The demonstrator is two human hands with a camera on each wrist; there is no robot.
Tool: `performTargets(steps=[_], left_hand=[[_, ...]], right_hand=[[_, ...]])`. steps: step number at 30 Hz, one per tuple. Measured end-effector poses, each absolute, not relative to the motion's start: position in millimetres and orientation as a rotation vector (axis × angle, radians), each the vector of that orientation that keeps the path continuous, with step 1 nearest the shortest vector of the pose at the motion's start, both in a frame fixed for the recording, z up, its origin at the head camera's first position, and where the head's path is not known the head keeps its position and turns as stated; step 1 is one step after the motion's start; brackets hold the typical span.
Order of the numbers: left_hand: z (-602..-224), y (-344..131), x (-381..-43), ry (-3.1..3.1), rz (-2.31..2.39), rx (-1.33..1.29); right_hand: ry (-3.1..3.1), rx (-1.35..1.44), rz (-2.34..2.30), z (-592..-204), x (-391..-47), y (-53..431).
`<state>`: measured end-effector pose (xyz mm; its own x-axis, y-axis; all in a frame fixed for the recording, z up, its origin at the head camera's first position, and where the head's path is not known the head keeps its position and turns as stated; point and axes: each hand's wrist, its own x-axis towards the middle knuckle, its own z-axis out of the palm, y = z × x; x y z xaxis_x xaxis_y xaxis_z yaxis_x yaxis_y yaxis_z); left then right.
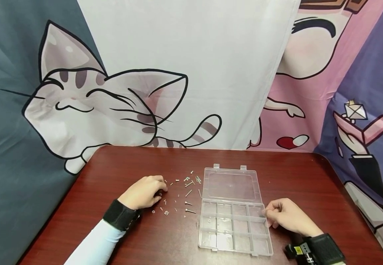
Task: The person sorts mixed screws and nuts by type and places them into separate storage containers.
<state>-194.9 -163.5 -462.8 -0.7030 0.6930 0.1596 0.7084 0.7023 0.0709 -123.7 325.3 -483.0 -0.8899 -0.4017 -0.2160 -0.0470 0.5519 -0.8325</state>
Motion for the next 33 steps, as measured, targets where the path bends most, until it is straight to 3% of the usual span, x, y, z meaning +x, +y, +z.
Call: performTargets(steps=[23,33], left_hand=[[-470,-157,-199,-2.728,-0.225,-1.121],[-449,-126,-188,-2.575,-0.377,-1.304]], right_hand=[[2.417,-0.348,-1.261,-483,-125,324],[2.528,-0.275,-1.251,-485,-125,319]])
